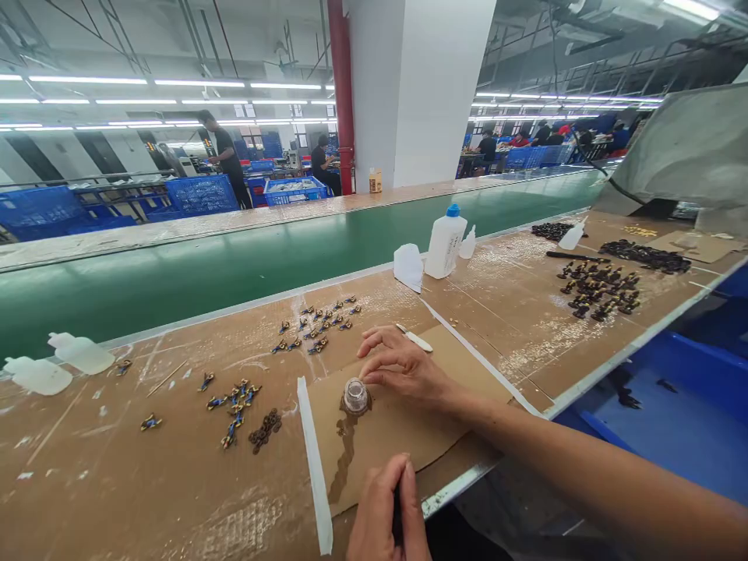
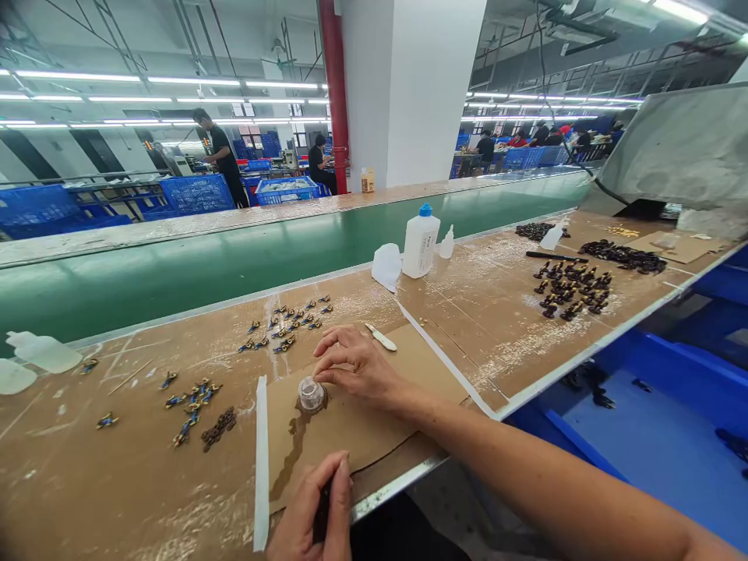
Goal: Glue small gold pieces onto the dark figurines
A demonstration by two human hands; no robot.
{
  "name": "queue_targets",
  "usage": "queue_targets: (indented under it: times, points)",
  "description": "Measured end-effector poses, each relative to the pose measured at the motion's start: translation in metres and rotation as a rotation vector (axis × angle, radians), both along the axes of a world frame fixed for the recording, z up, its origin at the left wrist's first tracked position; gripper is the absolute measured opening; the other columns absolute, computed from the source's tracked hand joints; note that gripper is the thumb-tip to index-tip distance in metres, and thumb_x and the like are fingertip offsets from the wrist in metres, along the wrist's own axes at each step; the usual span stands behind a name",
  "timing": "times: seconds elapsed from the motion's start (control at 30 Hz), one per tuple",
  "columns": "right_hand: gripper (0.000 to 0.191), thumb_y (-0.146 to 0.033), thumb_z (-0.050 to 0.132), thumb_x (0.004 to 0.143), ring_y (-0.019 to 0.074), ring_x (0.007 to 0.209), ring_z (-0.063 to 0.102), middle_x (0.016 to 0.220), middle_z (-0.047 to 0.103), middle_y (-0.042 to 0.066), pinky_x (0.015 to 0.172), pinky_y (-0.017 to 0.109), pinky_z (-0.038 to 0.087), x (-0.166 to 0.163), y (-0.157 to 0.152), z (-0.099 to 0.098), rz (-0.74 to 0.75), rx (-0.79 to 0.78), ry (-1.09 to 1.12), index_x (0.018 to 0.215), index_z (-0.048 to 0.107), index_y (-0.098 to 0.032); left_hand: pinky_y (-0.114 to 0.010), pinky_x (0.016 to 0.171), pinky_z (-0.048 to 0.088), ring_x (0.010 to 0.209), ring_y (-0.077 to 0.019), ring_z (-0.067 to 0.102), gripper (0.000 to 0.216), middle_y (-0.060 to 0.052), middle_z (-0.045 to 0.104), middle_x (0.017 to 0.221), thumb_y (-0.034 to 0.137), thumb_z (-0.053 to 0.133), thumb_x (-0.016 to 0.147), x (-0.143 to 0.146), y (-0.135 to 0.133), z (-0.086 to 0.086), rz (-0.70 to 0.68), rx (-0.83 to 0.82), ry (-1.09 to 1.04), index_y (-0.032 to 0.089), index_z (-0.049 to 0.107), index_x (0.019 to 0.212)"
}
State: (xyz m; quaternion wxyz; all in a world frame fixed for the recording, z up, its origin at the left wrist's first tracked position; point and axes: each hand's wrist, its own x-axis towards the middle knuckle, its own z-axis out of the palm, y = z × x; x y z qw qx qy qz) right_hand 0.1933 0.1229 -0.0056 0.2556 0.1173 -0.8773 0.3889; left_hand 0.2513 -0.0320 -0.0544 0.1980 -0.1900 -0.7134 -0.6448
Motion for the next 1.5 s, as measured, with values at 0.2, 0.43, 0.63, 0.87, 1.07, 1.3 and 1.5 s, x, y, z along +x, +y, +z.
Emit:
queue_targets:
  times: [0.2,0.43,0.63,0.87,1.07,1.3,1.5]
  points:
    - [0.006,-0.021,0.065,0.08,0.0194,0.111,0.047,0.092,0.06,0.003,0.099,0.042,0.035,-0.002,0.0,0.002,-0.022,0.092,0.024,0.075,0.069,-0.022,-0.02,0.062,0.046,0.06,-0.011,0.06,0.009,0.001,0.066,0.069,0.018,0.061,0.079,0.001,0.001,0.001,0.015,-0.01,-0.017,0.023,0.069,0.079]
    - [0.008,-0.019,0.065,0.081,0.0206,0.11,0.047,0.089,0.06,0.003,0.098,0.042,0.035,-0.003,-0.004,0.008,-0.053,0.174,0.039,0.074,0.069,-0.021,-0.02,0.062,0.046,0.062,-0.0119,0.061,0.01,-0.001,0.066,0.07,0.019,0.059,0.08,0.001,0.0,-0.001,-0.024,0.023,-0.031,0.021,0.069,0.08]
    - [0.009,-0.019,0.065,0.08,0.022,0.113,0.045,0.089,0.059,0.003,0.096,0.042,0.034,-0.003,-0.006,0.013,-0.071,0.237,0.049,0.072,0.069,-0.022,-0.021,0.062,0.046,0.061,-0.012,0.061,0.008,-0.001,0.066,0.07,0.02,0.06,0.08,0.002,-0.001,0.002,-0.042,0.035,-0.07,0.021,0.068,0.08]
    - [0.01,-0.018,0.066,0.08,0.0216,0.111,0.045,0.085,0.057,0.003,0.094,0.041,0.032,-0.004,-0.008,0.016,-0.078,0.331,0.08,0.072,0.069,-0.023,-0.019,0.062,0.047,0.062,-0.0114,0.062,0.009,0.0,0.066,0.07,0.021,0.06,0.08,0.002,-0.002,0.002,-0.04,0.039,-0.075,0.021,0.068,0.079]
    - [0.01,-0.015,0.067,0.078,0.0206,0.108,0.045,0.086,0.057,0.003,0.091,0.04,0.032,-0.004,-0.012,0.019,-0.07,0.373,0.082,0.071,0.069,-0.022,-0.019,0.063,0.047,0.065,-0.0117,0.063,0.009,-0.001,0.068,0.073,0.02,0.059,0.081,0.002,-0.003,0.002,-0.057,0.034,-0.077,0.021,0.068,0.081]
    - [0.012,-0.013,0.066,0.078,0.0209,0.106,0.045,0.084,0.057,0.003,0.091,0.039,0.033,-0.005,-0.015,0.023,-0.065,0.372,0.066,0.07,0.069,-0.021,-0.018,0.062,0.044,0.06,-0.009,0.061,0.008,0.004,0.068,0.072,0.031,0.062,0.08,0.006,-0.004,0.004,0.017,0.028,-0.262,0.026,0.068,0.081]
    - [0.006,-0.019,0.069,0.077,0.0196,0.103,0.047,0.083,0.052,0.002,0.095,0.038,0.034,0.009,-0.017,0.034,0.028,-0.006,-0.049,0.071,0.071,-0.021,-0.022,0.065,0.042,0.064,-0.0124,0.057,0.019,0.001,0.063,0.069,0.038,0.059,0.08,-0.001,-0.007,0.006,-0.026,0.142,-0.346,0.023,0.069,0.075]
